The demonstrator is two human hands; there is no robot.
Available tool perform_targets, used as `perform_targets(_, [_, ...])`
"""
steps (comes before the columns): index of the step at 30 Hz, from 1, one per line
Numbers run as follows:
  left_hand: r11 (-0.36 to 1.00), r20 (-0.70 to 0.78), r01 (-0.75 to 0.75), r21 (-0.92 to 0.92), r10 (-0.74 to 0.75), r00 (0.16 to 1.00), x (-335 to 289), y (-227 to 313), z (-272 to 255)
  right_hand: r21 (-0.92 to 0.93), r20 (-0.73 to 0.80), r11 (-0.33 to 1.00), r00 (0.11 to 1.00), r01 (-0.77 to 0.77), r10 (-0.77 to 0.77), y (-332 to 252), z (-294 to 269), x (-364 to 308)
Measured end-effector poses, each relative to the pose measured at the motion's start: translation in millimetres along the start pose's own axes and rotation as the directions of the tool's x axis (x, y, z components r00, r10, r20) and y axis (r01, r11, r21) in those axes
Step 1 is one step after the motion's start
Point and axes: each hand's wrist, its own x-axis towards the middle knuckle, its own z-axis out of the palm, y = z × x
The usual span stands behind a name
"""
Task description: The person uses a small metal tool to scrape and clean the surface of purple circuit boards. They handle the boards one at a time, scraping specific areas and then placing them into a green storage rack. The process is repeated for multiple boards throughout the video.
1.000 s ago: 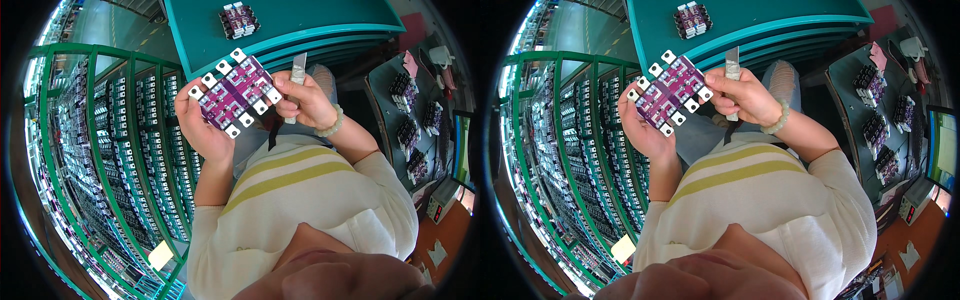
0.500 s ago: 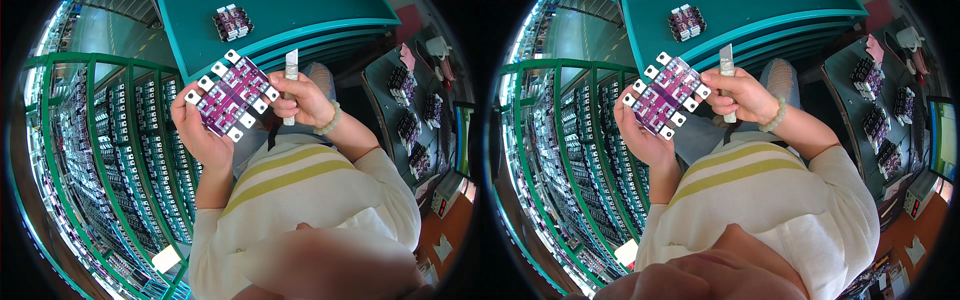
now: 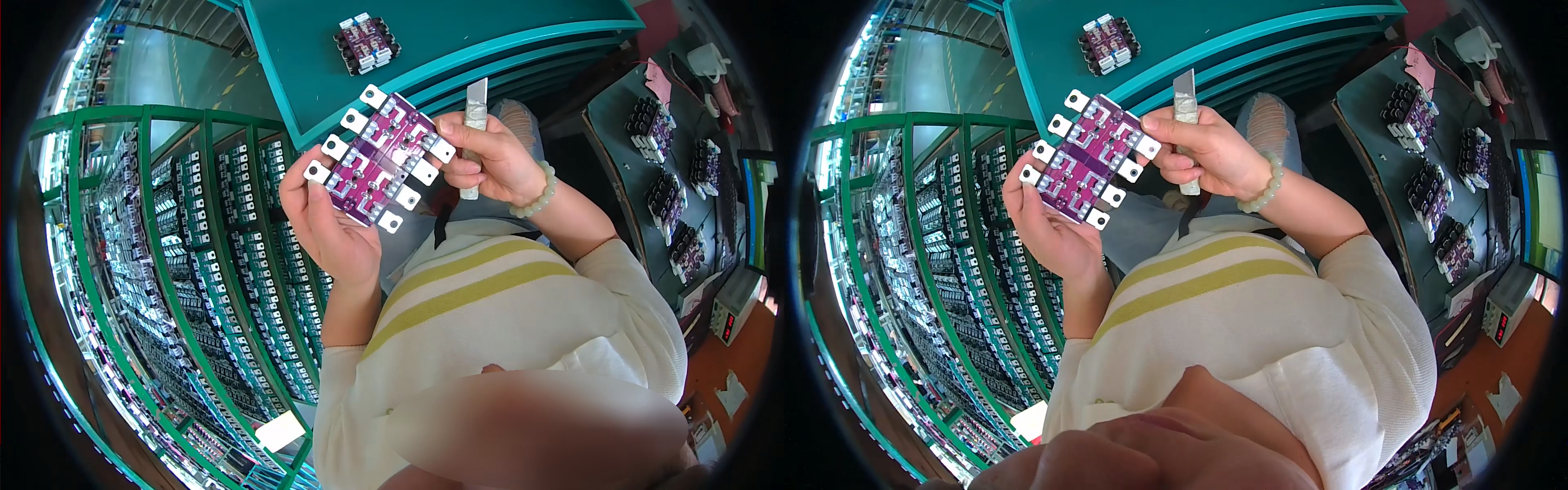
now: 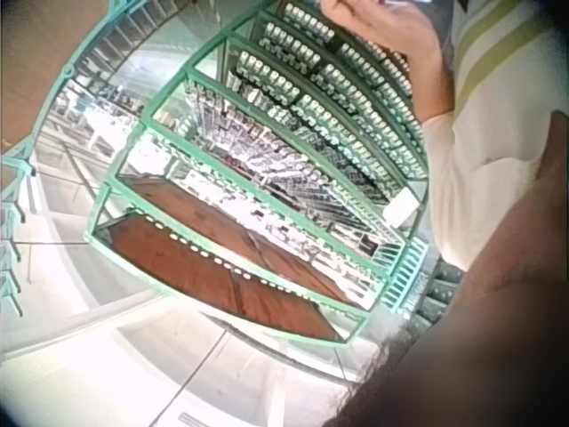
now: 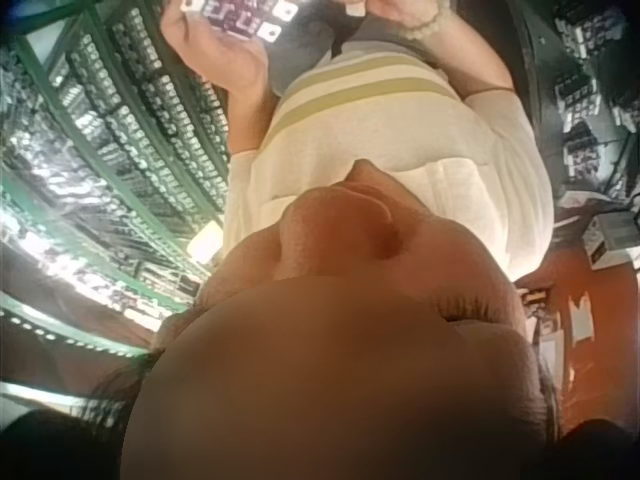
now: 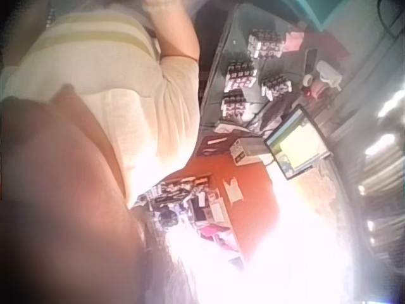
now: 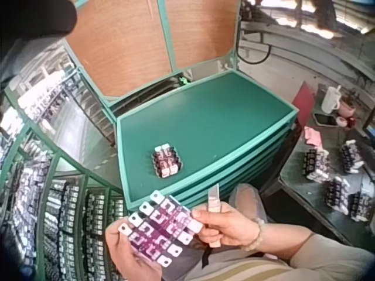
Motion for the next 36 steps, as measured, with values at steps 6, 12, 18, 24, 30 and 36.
perform_targets(6, [1.000,-0.006,-0.011,0.011,0.011,1.000,1.4,-4.2,0.4,-0.064,0.002,0.996,0.998,0.065,-0.065,-3.3,-2.7,-2.7])
perform_targets(12, [1.000,0.009,-0.011,-0.015,0.011,1.000,1.1,-5.4,-0.9,-0.156,-0.013,0.984,0.996,0.084,-0.087,-1.0,-1.4,-4.6])
perform_targets(18, [1.000,-0.026,0.010,-0.028,-0.011,1.000,0.3,-4.8,-0.3,-0.195,-0.023,0.976,0.994,0.098,-0.105,-1.3,-0.3,-4.4])
perform_targets(24, [0.998,-0.040,0.025,-0.056,-0.028,0.999,0.5,-8.5,-1.1,-0.162,-0.062,0.983,0.993,0.090,-0.102,-5.6,2.0,-5.2])
perform_targets(30, [0.994,-0.055,0.072,-0.081,-0.077,0.996,1.9,-7.6,1.2,-0.165,-0.074,0.981,0.990,0.105,-0.118,-5.9,1.3,-6.1])
perform_targets(36, [0.994,-0.038,0.074,-0.081,-0.078,0.996,1.3,-9.2,0.9,-0.120,-0.050,0.988,0.993,0.100,-0.107,-4.4,-3.9,-4.5])
